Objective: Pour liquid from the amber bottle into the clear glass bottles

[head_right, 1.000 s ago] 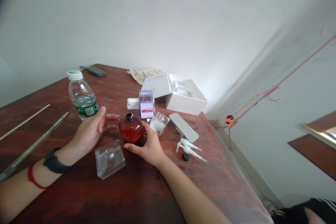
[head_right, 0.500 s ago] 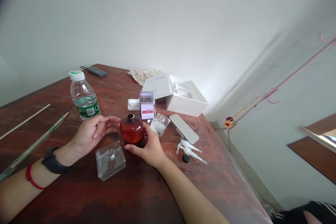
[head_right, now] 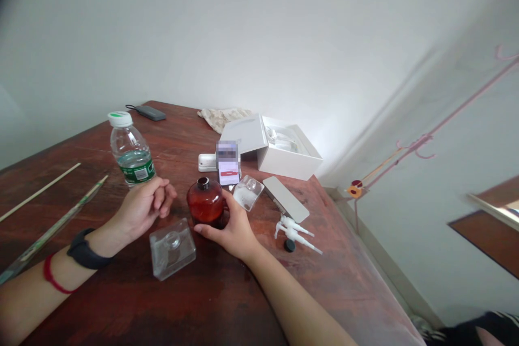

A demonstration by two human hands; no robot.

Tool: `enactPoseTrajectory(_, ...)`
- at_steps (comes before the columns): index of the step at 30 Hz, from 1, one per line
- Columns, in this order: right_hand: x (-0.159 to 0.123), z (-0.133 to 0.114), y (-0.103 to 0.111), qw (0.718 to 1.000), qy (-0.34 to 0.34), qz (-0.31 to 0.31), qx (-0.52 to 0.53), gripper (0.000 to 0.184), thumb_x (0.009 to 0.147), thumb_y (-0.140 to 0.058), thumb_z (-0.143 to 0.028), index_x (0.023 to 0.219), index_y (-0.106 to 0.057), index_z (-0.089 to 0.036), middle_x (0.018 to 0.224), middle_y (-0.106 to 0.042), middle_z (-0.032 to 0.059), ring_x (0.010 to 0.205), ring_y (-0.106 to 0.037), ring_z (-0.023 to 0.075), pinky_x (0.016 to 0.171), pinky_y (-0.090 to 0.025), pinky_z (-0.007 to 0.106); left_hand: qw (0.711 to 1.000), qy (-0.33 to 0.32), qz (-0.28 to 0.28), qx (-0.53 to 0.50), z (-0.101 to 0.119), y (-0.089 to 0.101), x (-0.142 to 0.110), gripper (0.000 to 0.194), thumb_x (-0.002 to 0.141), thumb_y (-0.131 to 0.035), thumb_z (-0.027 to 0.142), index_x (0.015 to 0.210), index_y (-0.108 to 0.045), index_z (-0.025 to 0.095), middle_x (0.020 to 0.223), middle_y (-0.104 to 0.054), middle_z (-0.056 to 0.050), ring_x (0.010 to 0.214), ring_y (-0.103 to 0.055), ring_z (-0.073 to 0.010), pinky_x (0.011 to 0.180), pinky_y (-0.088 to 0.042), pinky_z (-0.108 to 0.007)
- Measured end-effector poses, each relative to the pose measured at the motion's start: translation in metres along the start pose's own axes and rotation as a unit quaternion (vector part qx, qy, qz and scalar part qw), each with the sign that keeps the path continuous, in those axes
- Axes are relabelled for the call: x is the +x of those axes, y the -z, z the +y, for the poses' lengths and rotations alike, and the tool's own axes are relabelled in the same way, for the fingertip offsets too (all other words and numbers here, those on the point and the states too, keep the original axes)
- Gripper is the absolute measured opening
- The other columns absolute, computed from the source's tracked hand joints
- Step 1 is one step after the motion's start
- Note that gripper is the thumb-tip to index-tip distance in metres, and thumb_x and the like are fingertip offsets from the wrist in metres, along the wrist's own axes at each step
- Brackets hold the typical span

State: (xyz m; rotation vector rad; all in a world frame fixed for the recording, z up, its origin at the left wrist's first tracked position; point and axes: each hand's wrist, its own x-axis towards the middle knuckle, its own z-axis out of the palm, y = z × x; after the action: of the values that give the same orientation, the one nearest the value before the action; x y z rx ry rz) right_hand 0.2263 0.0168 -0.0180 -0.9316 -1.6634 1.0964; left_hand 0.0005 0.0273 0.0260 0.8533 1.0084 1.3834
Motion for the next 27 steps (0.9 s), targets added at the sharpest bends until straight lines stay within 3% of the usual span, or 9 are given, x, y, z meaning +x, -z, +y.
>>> enactPoseTrajectory(2, 0.0, -0.0007, 0.0, 1.0, 0.006, 0.002, -0.002, 0.087, 0.071, -0.098, -0.037, 0.146, -0.056, -0.022, 0.14, -0.072, 0.0137, 0.131, -0.069, 0.0349, 0.117, -0.053, 0.051, 1.0, 0.002, 0.008, -0.009, 0.0013, -0.0014, -0.0009, 0.049, 0.082, -0.07, 0.03, 0.041, -0.048, 0.016, 0.061, -0.067, -0.002, 0.031, -0.033, -0.0013, 0.032, -0.023, -0.018)
enactPoseTrajectory(5, -0.0002, -0.0003, 0.0005, 1.0, 0.006, 0.002, -0.008, 0.088, 0.072, -0.098, -0.037, 0.147, -0.055, -0.022, 0.142, -0.071, 0.0139, 0.132, -0.069, 0.0348, 0.117, -0.052, 0.052, 0.999, 0.022, -0.002, -0.03, 0.0035, -0.0028, -0.0032, 0.064, 0.089, -0.077, 0.046, 0.043, -0.043, 0.017, 0.048, -0.053, 0.003, 0.029, -0.023, -0.0001, 0.032, -0.015, -0.017)
enactPoseTrajectory(8, -0.0005, 0.001, 0.0012, 1.0, 0.002, 0.002, -0.017, 0.089, 0.072, -0.098, -0.039, 0.148, -0.055, -0.022, 0.142, -0.072, 0.0137, 0.131, -0.069, 0.0349, 0.117, -0.053, 0.051, 0.997, 0.043, -0.035, -0.048, 0.0048, -0.0034, -0.0062, 0.078, 0.091, -0.074, 0.064, 0.043, -0.034, 0.019, 0.039, -0.035, 0.006, 0.029, -0.022, -0.0019, 0.032, -0.018, -0.017)
enactPoseTrajectory(11, -0.0006, 0.0015, 0.0011, 1.0, -0.002, 0.002, -0.015, 0.09, 0.072, -0.098, -0.041, 0.149, -0.054, -0.023, 0.141, -0.072, 0.0134, 0.131, -0.069, 0.035, 0.117, -0.053, 0.052, 0.996, 0.05, -0.056, -0.038, 0.0051, -0.0036, -0.0083, 0.078, 0.092, -0.069, 0.073, 0.045, -0.038, 0.02, 0.035, -0.027, 0.008, 0.029, -0.02, -0.0034, 0.033, -0.024, -0.018)
enactPoseTrajectory(20, -0.0006, -0.0001, -0.0011, 1.0, -0.009, 0.0, 0.013, 0.089, 0.072, -0.097, -0.04, 0.149, -0.054, -0.024, 0.14, -0.073, 0.0129, 0.129, -0.071, 0.0349, 0.115, -0.055, 0.052, 0.995, 0.06, -0.08, -0.023, 0.0048, -0.0003, -0.0082, 0.079, 0.095, -0.059, 0.078, 0.043, -0.044, 0.02, 0.034, -0.023, 0.008, 0.028, -0.022, -0.0052, 0.037, -0.031, -0.02)
enactPoseTrajectory(27, -0.0007, -0.0022, -0.0006, 1.0, -0.001, 0.002, 0.001, 0.088, 0.072, -0.097, -0.039, 0.148, -0.055, -0.022, 0.139, -0.074, 0.0134, 0.131, -0.07, 0.0355, 0.115, -0.056, 0.052, 0.993, 0.055, -0.1, -0.019, 0.001, 0.0011, -0.0056, 0.077, 0.091, -0.063, 0.078, 0.044, -0.048, 0.02, 0.034, -0.023, 0.009, 0.029, -0.021, -0.005, 0.038, -0.034, -0.02)
